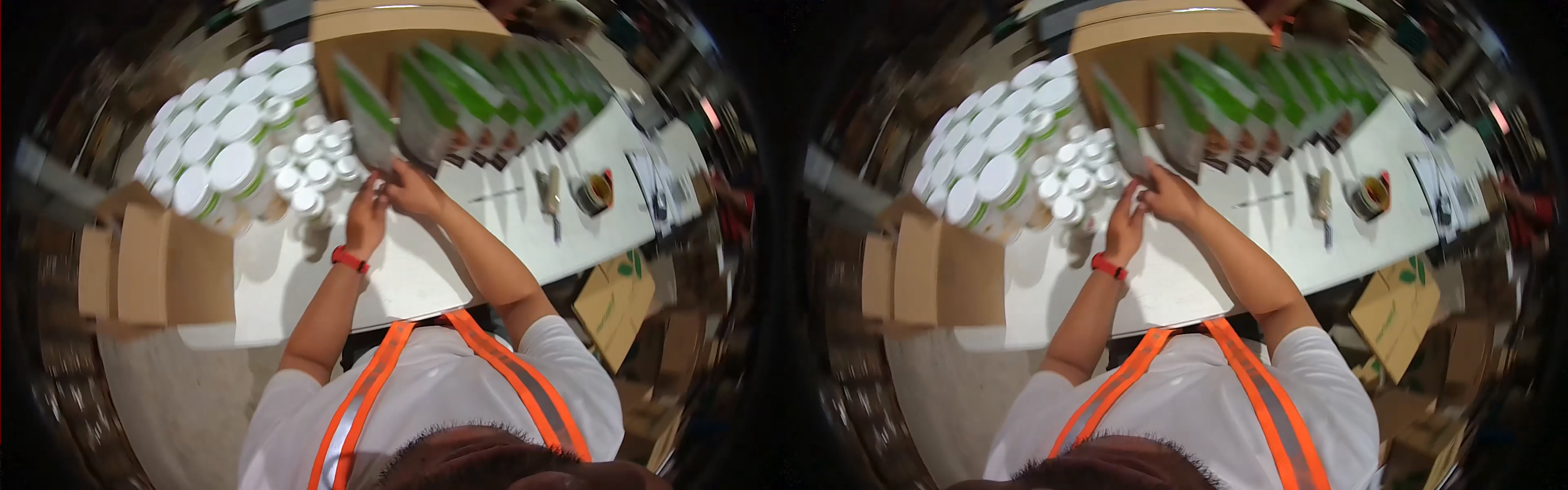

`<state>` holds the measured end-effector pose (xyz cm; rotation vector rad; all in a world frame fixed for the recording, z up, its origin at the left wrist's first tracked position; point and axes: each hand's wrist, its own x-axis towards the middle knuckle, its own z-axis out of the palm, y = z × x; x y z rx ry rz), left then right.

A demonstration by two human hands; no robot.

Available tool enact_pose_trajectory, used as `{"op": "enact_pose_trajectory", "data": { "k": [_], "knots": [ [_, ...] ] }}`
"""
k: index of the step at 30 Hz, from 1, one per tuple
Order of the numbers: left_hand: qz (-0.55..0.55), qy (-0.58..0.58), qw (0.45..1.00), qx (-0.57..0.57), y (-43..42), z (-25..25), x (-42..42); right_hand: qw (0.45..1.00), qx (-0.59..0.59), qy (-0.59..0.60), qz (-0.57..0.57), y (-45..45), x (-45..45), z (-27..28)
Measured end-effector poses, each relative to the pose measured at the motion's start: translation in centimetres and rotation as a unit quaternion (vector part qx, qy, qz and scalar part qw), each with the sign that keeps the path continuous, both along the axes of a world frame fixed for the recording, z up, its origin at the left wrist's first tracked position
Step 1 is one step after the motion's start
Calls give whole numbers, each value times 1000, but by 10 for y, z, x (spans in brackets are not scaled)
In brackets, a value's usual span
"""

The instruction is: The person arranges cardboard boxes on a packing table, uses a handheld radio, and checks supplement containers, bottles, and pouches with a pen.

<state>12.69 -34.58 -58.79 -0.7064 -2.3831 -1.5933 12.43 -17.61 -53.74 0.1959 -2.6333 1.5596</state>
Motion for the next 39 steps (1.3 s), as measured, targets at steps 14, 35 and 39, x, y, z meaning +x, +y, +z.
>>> {"op": "enact_pose_trajectory", "data": {
  "k": [14, 35, 39],
  "knots": [
    [-49, 68, 997, 2, 0, -1, -1, 803, -318, 180, -471, 266, 62, 47],
    [387, -168, 788, -449, -227, 179, -226, 923, 320, 159, -143, 134, 87, -44],
    [405, -106, 825, -380, -275, 136, -255, 936, 259, 175, -161, 128, 88, -52]
  ]
}}
